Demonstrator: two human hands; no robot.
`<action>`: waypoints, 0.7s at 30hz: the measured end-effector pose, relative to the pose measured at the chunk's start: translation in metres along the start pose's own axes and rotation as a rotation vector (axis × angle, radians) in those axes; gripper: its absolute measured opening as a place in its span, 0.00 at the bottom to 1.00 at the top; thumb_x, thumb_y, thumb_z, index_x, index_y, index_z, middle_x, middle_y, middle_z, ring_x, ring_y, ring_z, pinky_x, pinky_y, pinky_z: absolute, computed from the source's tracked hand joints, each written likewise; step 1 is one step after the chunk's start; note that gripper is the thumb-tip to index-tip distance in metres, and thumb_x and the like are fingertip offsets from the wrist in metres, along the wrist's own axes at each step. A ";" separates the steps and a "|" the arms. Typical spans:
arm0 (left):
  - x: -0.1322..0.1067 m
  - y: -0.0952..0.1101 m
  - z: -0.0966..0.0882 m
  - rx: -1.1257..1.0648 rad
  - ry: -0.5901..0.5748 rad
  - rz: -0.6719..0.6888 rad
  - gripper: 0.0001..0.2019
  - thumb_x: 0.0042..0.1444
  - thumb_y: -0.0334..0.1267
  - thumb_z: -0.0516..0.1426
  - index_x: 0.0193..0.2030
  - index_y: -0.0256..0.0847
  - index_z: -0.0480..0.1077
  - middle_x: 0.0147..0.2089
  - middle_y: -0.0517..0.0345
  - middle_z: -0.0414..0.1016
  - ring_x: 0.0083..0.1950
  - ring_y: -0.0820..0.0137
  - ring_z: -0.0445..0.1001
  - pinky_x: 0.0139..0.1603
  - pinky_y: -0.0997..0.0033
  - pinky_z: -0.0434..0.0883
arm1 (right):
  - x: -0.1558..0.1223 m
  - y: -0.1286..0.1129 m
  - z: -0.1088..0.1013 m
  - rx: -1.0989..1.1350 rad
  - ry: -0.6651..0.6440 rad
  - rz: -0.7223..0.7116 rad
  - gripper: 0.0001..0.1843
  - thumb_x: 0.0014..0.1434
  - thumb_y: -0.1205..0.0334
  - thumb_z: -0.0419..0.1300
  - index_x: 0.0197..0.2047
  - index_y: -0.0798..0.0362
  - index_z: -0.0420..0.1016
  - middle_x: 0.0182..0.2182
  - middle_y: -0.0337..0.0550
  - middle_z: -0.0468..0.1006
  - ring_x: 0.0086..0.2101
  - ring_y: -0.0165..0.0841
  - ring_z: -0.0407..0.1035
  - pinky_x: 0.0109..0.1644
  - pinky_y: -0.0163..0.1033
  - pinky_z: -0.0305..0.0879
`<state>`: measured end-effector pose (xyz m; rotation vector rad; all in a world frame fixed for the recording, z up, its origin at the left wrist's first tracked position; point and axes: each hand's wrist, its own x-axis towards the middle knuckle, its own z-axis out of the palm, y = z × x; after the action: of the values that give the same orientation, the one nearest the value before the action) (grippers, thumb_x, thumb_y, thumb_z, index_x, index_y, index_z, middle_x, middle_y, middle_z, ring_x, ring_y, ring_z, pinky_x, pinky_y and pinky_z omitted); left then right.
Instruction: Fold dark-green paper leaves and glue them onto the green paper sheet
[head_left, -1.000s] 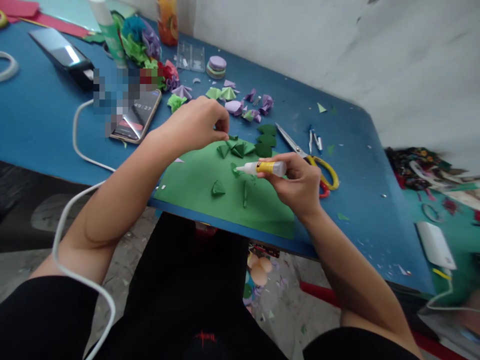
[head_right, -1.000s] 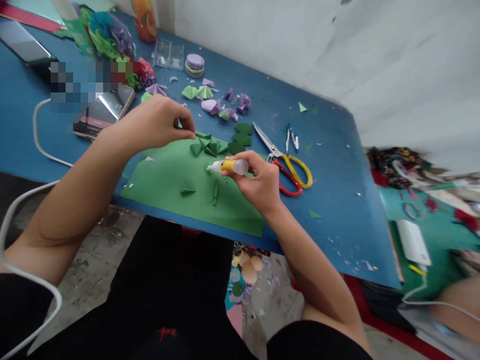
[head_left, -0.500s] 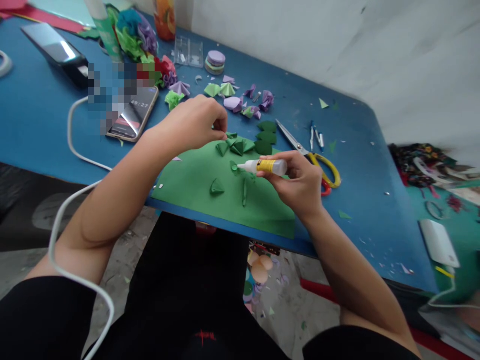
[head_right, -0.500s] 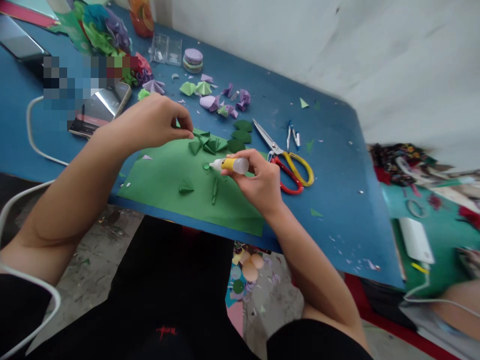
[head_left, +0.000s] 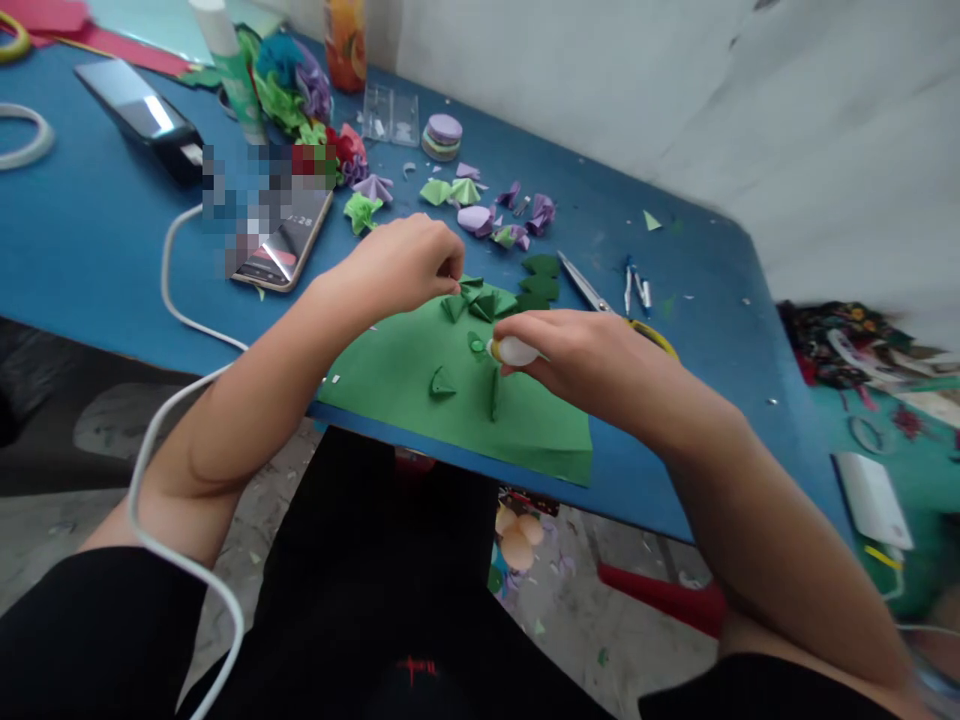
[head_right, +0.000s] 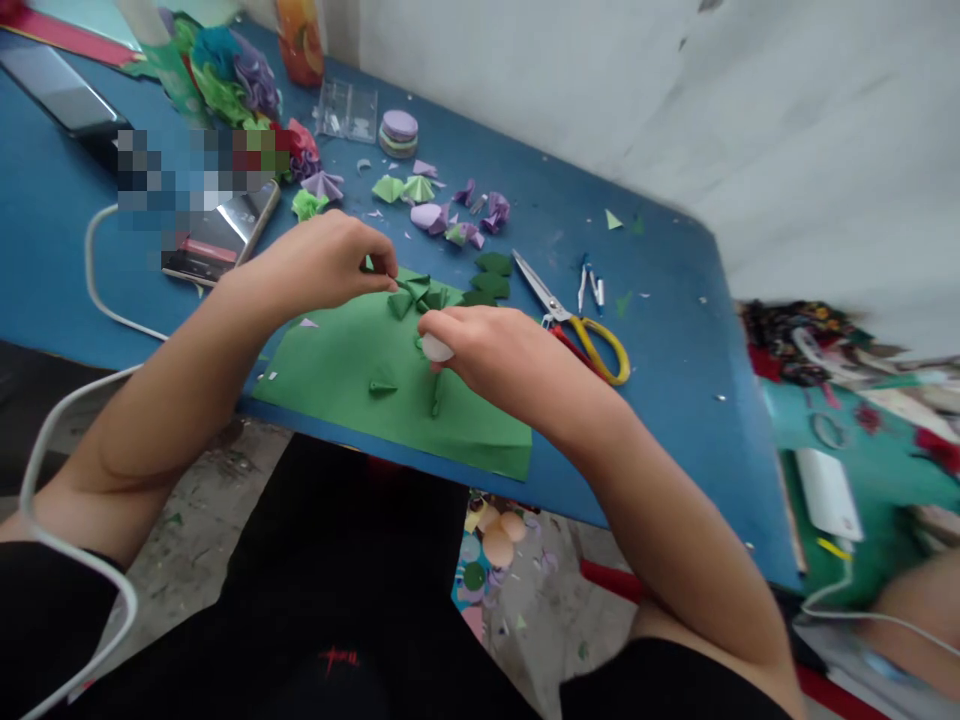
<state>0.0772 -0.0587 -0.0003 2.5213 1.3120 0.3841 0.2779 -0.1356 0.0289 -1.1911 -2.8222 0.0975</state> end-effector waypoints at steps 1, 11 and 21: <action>0.000 -0.001 0.000 0.003 0.008 -0.010 0.09 0.53 0.39 0.55 0.36 0.39 0.74 0.35 0.56 0.74 0.43 0.66 0.71 0.44 0.69 0.65 | 0.005 0.000 -0.009 -0.005 -0.069 -0.014 0.05 0.57 0.68 0.55 0.36 0.50 0.71 0.30 0.38 0.78 0.29 0.33 0.72 0.31 0.36 0.63; 0.004 -0.010 -0.001 0.018 0.095 -0.086 0.12 0.59 0.33 0.50 0.44 0.36 0.72 0.44 0.50 0.74 0.44 0.64 0.72 0.42 0.67 0.67 | -0.016 0.057 0.001 0.850 0.535 0.655 0.16 0.42 0.52 0.68 0.31 0.48 0.68 0.28 0.35 0.73 0.27 0.30 0.68 0.31 0.36 0.67; 0.004 -0.010 -0.003 0.036 0.055 -0.101 0.12 0.58 0.29 0.48 0.41 0.36 0.72 0.42 0.49 0.76 0.44 0.61 0.74 0.42 0.63 0.68 | -0.020 0.069 0.020 1.487 0.513 0.978 0.26 0.28 0.49 0.73 0.31 0.50 0.75 0.28 0.35 0.76 0.24 0.25 0.69 0.25 0.28 0.69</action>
<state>0.0711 -0.0496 -0.0007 2.4775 1.4726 0.4139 0.3395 -0.1026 0.0021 -1.4851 -0.8853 1.3271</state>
